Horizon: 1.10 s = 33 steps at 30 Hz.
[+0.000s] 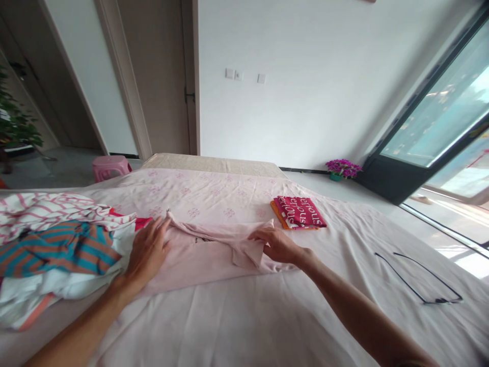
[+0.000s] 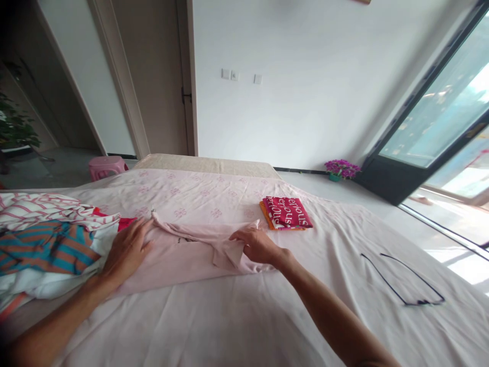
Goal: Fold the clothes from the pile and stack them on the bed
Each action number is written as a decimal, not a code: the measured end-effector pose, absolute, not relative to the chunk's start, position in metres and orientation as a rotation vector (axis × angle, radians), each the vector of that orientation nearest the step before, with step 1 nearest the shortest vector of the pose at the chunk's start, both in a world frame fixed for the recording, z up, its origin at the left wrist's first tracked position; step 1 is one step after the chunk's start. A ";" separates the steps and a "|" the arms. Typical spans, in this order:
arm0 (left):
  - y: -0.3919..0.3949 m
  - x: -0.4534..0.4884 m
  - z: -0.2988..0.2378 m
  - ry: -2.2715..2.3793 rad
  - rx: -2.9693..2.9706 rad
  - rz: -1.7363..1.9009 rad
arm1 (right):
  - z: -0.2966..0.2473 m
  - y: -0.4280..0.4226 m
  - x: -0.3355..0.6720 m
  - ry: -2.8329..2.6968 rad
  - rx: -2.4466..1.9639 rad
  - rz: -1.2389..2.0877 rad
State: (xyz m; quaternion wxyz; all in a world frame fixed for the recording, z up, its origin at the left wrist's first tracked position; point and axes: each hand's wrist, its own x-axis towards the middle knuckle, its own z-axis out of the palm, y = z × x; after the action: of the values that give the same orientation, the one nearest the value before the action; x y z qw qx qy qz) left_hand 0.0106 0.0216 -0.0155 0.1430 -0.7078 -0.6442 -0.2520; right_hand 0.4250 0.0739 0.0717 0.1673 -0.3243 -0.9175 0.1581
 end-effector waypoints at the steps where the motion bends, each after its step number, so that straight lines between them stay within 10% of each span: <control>1: 0.024 0.009 -0.012 -1.851 -2.008 -0.734 | 0.068 0.068 0.429 -2.641 -0.924 0.425; 33: 0.061 -0.023 0.019 -1.833 -2.100 -0.398 | 0.044 0.070 0.455 -2.068 -1.793 0.551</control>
State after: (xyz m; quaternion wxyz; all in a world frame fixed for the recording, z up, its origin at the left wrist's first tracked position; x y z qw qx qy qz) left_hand -0.0234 0.0608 0.0190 0.1624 -0.7358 -0.6424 -0.1395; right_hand 0.4546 0.0700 0.0440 0.1741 -0.6324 -0.7294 0.1942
